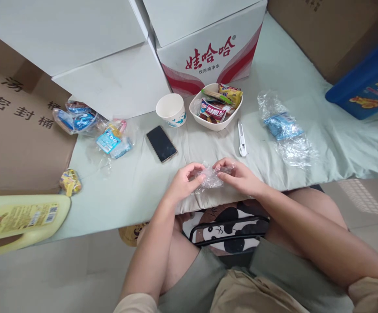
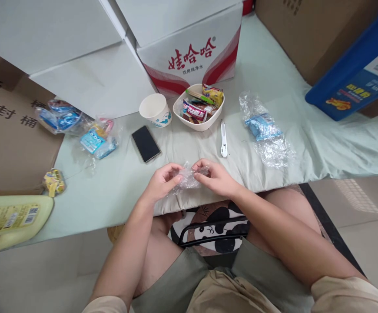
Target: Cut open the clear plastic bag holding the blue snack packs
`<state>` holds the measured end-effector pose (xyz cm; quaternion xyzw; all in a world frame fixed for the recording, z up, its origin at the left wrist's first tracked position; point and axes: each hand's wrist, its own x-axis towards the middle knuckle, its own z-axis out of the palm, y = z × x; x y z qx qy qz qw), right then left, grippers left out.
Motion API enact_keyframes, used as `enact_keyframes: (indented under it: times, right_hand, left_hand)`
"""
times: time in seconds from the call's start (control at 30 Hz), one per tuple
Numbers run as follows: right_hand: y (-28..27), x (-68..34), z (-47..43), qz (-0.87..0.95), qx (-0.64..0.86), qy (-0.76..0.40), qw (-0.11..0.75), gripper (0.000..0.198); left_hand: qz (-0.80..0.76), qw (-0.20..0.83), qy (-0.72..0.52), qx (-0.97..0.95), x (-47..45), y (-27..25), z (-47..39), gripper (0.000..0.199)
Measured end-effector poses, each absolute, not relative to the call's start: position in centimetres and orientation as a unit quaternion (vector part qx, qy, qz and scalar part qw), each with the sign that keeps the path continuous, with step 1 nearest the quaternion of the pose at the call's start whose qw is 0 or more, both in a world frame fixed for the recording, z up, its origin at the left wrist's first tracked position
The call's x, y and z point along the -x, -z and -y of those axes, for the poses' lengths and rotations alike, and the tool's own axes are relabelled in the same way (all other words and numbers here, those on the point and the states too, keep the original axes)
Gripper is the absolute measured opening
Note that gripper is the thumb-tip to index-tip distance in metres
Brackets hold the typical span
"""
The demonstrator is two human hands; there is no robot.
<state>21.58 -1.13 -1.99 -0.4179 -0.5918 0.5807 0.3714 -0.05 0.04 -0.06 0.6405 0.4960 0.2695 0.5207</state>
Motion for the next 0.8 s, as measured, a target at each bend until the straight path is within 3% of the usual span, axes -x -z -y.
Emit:
enact_keyframes:
  times: [0.33, 0.5, 0.67, 0.8]
  right_hand:
    - [1.49, -21.42, 1.29, 0.704, 0.421, -0.492, 0.291, 0.019]
    - [1.78, -21.50, 1.12, 0.661, 0.439, -0.518, 0.321, 0.017]
    - [2.16, -21.62, 1.05, 0.606, 0.425, -0.539, 0.402, 0.019]
    - [2.32, -21.33, 1.36, 0.599, 0.337, -0.620, 0.379, 0.039]
  left_hand:
    - [-0.478, 0.465, -0.164, -0.726, -0.87, 0.89, 0.54, 0.020]
    - [-0.489, 0.490, -0.228, -0.684, -0.79, 0.44, 0.19, 0.017]
    - [-0.493, 0.559, -0.337, -0.575, -0.60, 0.12, -0.12, 0.025]
    - [-0.484, 0.591, -0.361, -0.535, -0.57, 0.09, 0.01, 0.032]
